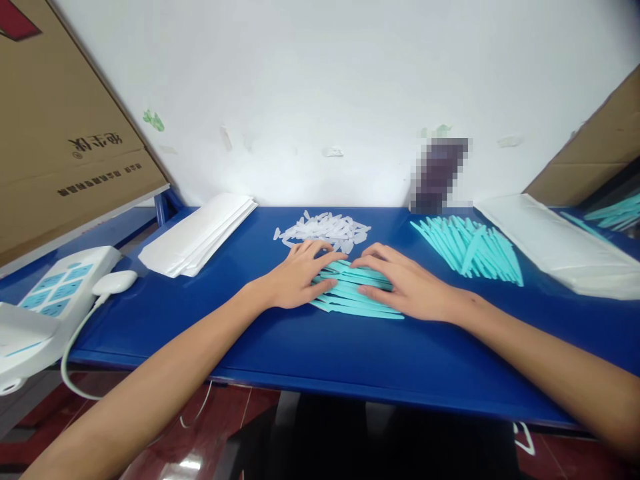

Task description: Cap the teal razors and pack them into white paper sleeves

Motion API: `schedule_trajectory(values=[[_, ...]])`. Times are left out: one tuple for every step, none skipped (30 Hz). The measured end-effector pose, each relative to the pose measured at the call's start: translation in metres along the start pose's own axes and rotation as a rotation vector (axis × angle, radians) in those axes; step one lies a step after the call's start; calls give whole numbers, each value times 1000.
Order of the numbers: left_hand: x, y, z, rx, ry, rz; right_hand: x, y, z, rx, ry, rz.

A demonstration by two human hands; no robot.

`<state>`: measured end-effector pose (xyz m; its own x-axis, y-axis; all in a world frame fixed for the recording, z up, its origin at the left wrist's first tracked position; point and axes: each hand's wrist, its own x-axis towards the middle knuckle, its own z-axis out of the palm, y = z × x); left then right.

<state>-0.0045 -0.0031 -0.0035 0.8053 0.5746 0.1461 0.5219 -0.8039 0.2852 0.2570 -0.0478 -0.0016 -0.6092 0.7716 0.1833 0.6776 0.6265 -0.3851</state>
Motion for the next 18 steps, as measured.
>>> schedule_trajectory(values=[[0,0,0,-2,-2,-6,0,0,0,3,0,-2],[0,0,1,-4,-6,-11,0,1,0,3,1,-3],[0,0,1,-6,-12,-14,0,1,1,1,0,-3],[0,0,2,-7,-17,-15,0,2,1,-3,0,-3],[0,-1,2,-8,-20,-14,0,2,1,-6,0,-1],[1,-1,2,-11,-21,-13,0,2,1,-8,1,0],[1,-1,3,-13,-20,-12,0,3,1,-8,4,2],[0,-2,3,-14,-18,-10,0,3,1,-8,6,1],[0,-2,3,-14,-16,-8,0,3,1,-10,8,-1],[0,-2,3,-13,-15,-5,0,4,2,-13,12,-3],[0,-3,3,-12,-13,-2,0,4,2,-17,15,-7],[0,-3,2,-13,-11,3,0,5,2,-21,18,-10],[0,-3,2,-16,-7,9,0,5,3,-23,21,-13],[0,-3,2,-21,-4,13,0,6,3,-24,25,-16],[0,-3,2,-26,-1,16,0,6,3,-25,30,-18],[0,-3,1,-31,-3,17,0,7,4,-25,34,-20],[0,-3,1,-33,-7,16,1,7,4,-26,39,-20],[0,-3,1,-35,-13,13,1,7,4,-28,43,-21]])
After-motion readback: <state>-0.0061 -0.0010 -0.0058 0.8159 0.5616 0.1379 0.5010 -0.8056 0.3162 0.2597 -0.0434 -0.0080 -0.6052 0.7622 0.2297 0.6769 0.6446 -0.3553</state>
